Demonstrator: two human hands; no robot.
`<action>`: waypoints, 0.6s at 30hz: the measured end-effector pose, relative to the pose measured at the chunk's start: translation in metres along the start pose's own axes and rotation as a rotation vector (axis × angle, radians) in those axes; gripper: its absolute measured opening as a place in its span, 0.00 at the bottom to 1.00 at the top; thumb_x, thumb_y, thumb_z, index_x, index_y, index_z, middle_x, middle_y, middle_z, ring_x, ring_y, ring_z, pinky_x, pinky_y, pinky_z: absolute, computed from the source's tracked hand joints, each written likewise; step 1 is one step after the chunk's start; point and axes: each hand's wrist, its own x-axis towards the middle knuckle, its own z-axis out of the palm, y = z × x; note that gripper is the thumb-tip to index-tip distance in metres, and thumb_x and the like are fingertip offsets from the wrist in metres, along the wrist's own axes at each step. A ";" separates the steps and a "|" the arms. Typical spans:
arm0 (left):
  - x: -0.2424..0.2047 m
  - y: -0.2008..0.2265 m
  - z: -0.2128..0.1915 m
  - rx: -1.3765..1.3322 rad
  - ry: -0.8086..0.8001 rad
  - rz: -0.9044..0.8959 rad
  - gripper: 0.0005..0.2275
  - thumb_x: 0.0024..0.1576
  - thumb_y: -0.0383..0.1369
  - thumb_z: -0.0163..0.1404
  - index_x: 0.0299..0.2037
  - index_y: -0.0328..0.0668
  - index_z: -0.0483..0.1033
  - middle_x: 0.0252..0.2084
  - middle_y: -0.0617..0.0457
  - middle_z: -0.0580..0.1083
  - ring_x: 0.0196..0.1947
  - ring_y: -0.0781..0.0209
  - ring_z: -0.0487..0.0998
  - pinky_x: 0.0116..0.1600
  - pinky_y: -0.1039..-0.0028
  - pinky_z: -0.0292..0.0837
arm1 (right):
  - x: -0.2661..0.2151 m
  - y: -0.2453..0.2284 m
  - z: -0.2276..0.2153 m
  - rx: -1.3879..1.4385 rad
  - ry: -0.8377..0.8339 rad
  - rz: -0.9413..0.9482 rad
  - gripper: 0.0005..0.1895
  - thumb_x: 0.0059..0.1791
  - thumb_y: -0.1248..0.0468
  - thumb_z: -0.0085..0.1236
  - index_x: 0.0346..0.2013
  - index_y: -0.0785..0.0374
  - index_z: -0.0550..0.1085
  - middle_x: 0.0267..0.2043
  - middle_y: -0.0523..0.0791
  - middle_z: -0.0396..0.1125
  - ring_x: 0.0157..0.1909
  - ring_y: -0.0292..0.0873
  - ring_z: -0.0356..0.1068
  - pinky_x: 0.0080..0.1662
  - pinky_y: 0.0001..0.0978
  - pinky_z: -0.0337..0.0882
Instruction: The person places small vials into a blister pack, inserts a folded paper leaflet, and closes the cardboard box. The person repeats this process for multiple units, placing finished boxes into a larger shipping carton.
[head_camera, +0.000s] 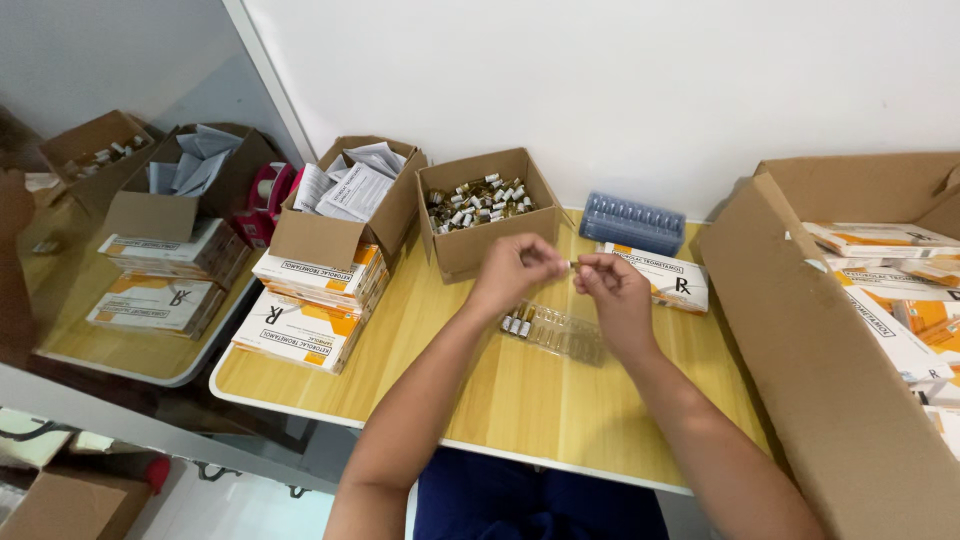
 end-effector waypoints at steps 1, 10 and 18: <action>0.000 -0.004 -0.001 -0.009 -0.061 -0.002 0.07 0.55 0.33 0.61 0.36 0.37 0.79 0.32 0.52 0.82 0.31 0.67 0.80 0.33 0.77 0.73 | 0.005 0.007 -0.007 0.015 0.022 0.070 0.08 0.53 0.69 0.56 0.46 0.69 0.76 0.39 0.42 0.73 0.39 0.34 0.72 0.43 0.25 0.75; 0.000 -0.052 -0.032 0.645 -0.296 0.122 0.13 0.46 0.32 0.66 0.39 0.40 0.82 0.35 0.47 0.80 0.38 0.55 0.82 0.44 0.65 0.76 | 0.006 0.036 -0.008 -0.464 -0.445 0.028 0.04 0.53 0.70 0.57 0.40 0.67 0.79 0.32 0.40 0.72 0.34 0.31 0.66 0.37 0.26 0.69; 0.008 -0.069 -0.029 0.685 -0.315 0.128 0.11 0.46 0.30 0.65 0.38 0.40 0.82 0.37 0.47 0.81 0.40 0.53 0.82 0.45 0.65 0.76 | -0.020 -0.014 0.030 -0.807 -0.403 -0.156 0.10 0.46 0.69 0.64 0.41 0.64 0.78 0.40 0.48 0.68 0.33 0.45 0.72 0.39 0.35 0.73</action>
